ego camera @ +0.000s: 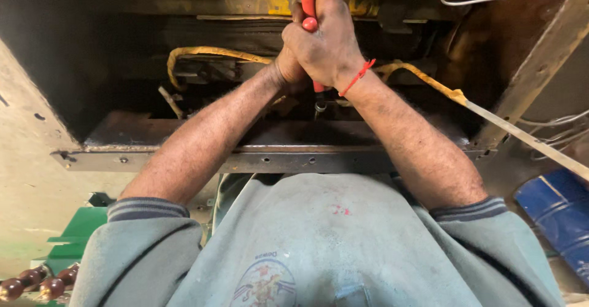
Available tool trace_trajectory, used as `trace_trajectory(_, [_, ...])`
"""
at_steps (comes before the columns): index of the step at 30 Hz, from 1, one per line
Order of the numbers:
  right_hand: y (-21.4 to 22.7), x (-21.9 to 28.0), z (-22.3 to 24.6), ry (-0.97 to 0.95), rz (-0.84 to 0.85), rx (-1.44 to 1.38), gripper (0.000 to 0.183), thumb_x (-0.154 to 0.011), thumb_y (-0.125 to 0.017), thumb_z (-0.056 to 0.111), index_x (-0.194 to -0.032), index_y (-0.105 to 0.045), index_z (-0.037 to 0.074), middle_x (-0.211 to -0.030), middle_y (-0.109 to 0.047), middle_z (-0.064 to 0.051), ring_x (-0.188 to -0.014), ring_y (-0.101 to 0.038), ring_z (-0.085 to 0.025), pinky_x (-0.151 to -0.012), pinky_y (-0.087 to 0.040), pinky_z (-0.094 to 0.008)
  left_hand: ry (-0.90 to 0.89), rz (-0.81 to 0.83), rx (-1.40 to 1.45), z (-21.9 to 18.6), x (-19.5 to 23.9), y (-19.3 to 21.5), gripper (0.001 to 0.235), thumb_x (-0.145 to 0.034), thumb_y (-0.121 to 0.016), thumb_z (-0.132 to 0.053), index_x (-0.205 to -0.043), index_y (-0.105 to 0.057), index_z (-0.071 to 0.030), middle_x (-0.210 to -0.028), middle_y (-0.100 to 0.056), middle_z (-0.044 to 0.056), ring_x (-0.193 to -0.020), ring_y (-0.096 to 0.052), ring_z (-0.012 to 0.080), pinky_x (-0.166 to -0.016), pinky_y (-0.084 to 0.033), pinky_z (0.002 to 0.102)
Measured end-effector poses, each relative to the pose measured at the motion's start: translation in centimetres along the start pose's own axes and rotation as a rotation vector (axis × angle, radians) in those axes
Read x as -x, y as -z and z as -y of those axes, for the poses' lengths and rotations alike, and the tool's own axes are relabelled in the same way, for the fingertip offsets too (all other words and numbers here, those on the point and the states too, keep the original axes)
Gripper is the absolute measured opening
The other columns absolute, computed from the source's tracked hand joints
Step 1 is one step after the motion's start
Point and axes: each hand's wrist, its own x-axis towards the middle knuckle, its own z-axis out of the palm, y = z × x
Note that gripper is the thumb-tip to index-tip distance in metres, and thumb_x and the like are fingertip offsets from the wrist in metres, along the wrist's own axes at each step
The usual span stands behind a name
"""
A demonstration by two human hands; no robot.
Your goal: The person works inside an open metal electrical enclosure, using red-handled pliers to strip, cut, and adjust yellow and white wires connected to a transformer. The person repeatedly reaches into the enclosure to manipulate the wiring and occasionally repositions the pliers.
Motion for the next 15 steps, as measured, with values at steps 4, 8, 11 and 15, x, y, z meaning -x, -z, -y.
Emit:
trace_trajectory(4, [-0.2,-0.5,0.4,-0.039,0.015,0.066,0.051,-0.086,-0.065,0.01,-0.131,-0.042,0.006,-0.106,-0.063,-0.009,-0.096,-0.069,-0.02,-0.086,-0.058,-0.035,-0.02,-0.086,0.085,0.8,0.0,1.0,0.042,-0.101,-0.061,-0.035,-0.131,-0.043,-0.012,-0.113,-0.057,0.008,-0.105,-0.063,0.0212,-0.089,-0.058,0.042])
trace_trajectory(8, [2.2,-0.3,1.9,-0.037,0.132,-0.209,0.062,-0.087,-0.061,0.003,-0.145,-0.038,0.004,-0.132,-0.056,-0.014,-0.12,-0.059,-0.024,-0.103,-0.055,-0.037,0.241,-0.03,0.172,-1.2,0.4,1.8,0.035,-0.097,-0.055,-0.031,-0.116,-0.063,-0.003,-0.107,-0.067,0.006,-0.103,-0.064,0.0164,-0.092,-0.054,0.032])
trace_trajectory(11, [4.9,0.8,3.3,-0.039,0.254,-0.442,0.072,-0.081,-0.058,0.005,-0.15,-0.036,0.007,-0.143,-0.05,-0.015,-0.133,-0.053,-0.026,-0.111,-0.05,-0.036,0.191,0.081,-0.228,-4.9,1.3,2.0,0.024,-0.095,-0.063,-0.021,-0.104,-0.063,0.001,-0.094,-0.061,0.005,-0.089,-0.057,0.0167,-0.081,-0.051,0.033])
trace_trajectory(15, [6.2,5.8,5.3,0.026,0.229,-0.596,0.086,-0.081,-0.064,0.011,-0.159,-0.027,0.017,-0.141,-0.052,-0.015,-0.131,-0.051,-0.028,-0.111,-0.048,-0.041,0.192,0.09,-0.73,-9.2,6.1,0.6,0.039,-0.081,-0.066,-0.019,-0.116,-0.066,-0.002,-0.099,-0.072,0.009,-0.088,-0.065,0.0189,-0.08,-0.055,0.032])
